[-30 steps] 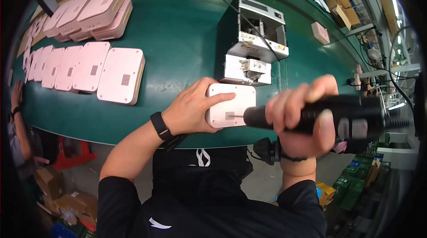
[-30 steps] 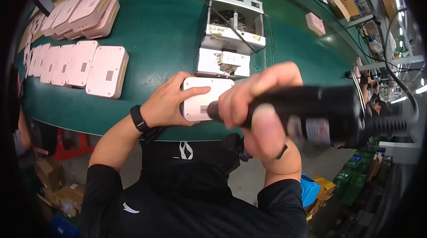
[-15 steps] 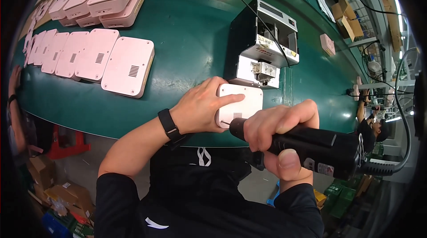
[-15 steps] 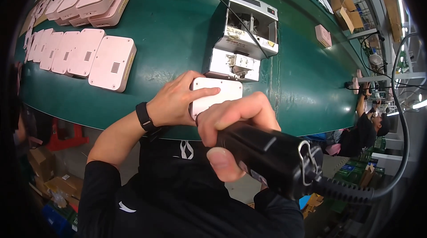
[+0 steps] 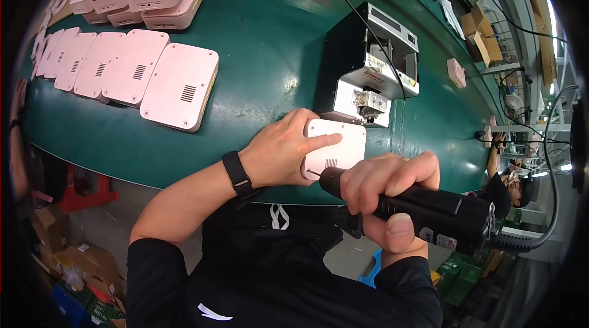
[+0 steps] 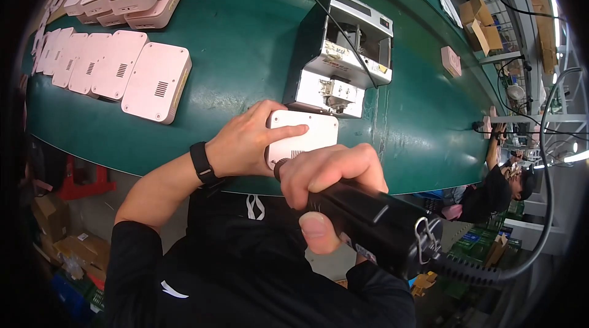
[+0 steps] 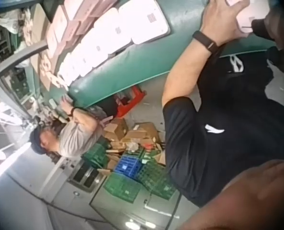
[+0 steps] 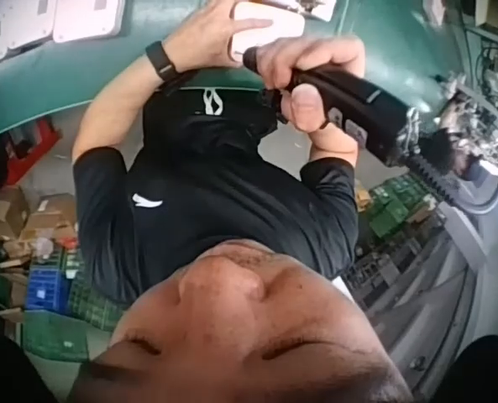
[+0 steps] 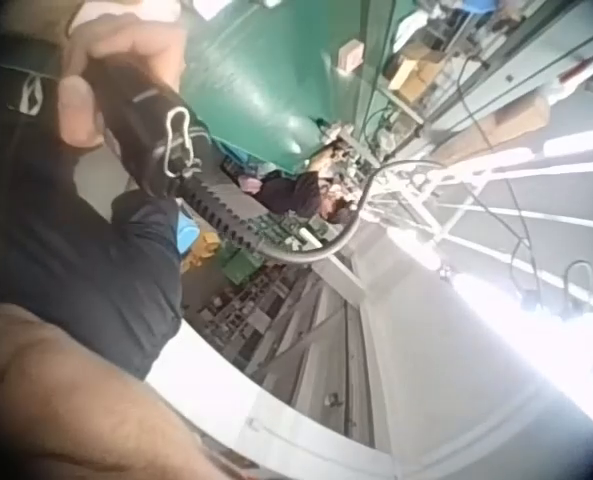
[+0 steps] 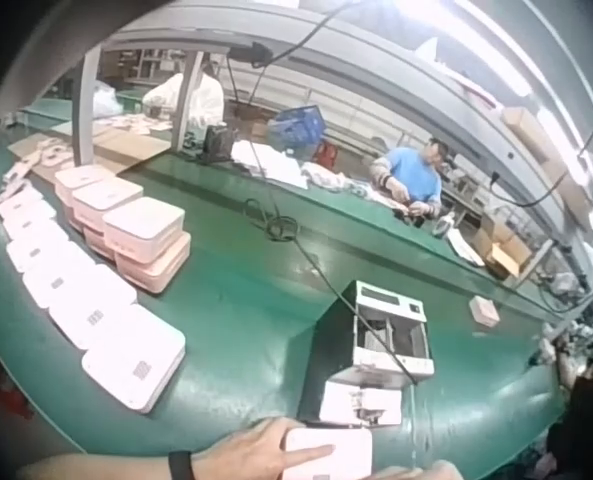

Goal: The person picks up a pink device, places it on the table, and uses a power screwdriver to drive screws into the back panel. After finishing, they move the device to a stack and repeat the process with another device.

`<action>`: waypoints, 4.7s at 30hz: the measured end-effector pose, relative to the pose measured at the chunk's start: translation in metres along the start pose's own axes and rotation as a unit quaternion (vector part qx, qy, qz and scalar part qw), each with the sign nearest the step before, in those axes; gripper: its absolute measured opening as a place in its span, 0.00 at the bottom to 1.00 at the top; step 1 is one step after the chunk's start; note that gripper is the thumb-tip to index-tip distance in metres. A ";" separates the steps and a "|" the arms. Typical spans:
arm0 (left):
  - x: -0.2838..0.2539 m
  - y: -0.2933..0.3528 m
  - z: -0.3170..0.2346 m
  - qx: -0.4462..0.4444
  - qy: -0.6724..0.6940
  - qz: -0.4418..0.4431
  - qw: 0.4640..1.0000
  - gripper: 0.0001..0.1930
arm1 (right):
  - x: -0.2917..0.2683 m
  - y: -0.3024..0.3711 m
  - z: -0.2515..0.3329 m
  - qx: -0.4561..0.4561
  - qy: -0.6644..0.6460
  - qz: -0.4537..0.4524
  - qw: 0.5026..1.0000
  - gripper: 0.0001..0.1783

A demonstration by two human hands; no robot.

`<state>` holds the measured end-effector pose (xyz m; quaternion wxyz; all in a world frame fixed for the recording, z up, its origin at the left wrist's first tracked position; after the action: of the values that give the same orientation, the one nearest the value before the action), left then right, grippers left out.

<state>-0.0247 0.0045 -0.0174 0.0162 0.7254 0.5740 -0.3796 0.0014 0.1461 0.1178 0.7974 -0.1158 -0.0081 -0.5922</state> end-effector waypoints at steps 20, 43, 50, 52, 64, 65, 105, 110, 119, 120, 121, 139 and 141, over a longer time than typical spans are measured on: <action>-0.068 0.051 -0.019 -0.418 0.533 -0.012 0.735 0.32 | -0.164 -0.011 -0.017 -0.134 0.144 -0.273 0.942 0.12; -0.113 -0.003 -0.013 -0.172 -0.467 -0.047 0.866 0.38 | -0.201 0.010 -0.038 -0.159 -0.014 -0.322 0.933 0.08; -0.088 0.037 -0.033 -0.081 -0.372 0.059 0.923 0.38 | -0.200 0.013 -0.035 -0.165 -0.023 -0.317 0.934 0.08; -0.079 0.040 -0.037 -0.057 -0.312 0.096 0.944 0.39 | -0.192 0.009 -0.033 -0.140 -0.001 -0.299 0.944 0.08; -0.054 0.022 -0.039 -0.003 -0.137 0.098 0.986 0.41 | -0.109 -0.052 0.028 -0.226 -0.075 -0.090 0.967 0.16; -0.049 0.018 -0.040 0.007 -0.130 0.095 0.987 0.42 | -0.104 -0.057 0.028 -0.224 -0.073 -0.089 0.968 0.16; -0.011 -0.001 -0.024 -0.044 -0.029 0.051 0.997 0.48 | -0.092 -0.062 0.003 -0.158 0.049 -0.084 0.983 0.11; -0.010 -0.001 -0.022 -0.041 -0.031 0.048 0.998 0.48 | -0.096 -0.057 -0.010 -0.148 0.025 -0.098 0.984 0.12; -0.011 0.001 -0.019 -0.026 -0.001 0.039 0.999 0.45 | -0.099 -0.053 -0.018 -0.144 -0.007 -0.081 0.986 0.12; -0.011 0.002 -0.019 -0.025 -0.002 0.039 0.999 0.45 | -0.099 -0.053 -0.017 -0.150 -0.009 -0.080 0.985 0.12; -0.011 0.002 -0.019 -0.028 -0.005 0.041 0.999 0.45 | -0.099 -0.054 -0.016 -0.151 -0.009 -0.080 0.985 0.12; 0.007 -0.014 -0.023 -0.025 -0.013 0.070 0.997 0.43 | -0.085 -0.077 0.011 -0.162 0.060 -0.088 0.981 0.11; 0.007 -0.014 -0.022 -0.025 -0.012 0.067 0.997 0.43 | -0.084 -0.071 0.009 -0.155 0.066 -0.086 0.982 0.11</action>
<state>-0.0246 0.0250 0.0007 0.0664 0.7567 0.5333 -0.3721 -0.0903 0.2078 0.1265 0.7147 -0.1976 0.1263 -0.6589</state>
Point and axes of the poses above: each hand's wrist, its own y-axis away from the middle knuckle, its own x-axis out of the palm, z = x × y, the point moved 2 cm from there along -y, towards the middle knuckle, and after that the axes turned 4 degrees about -z, right-handed, at the moved point
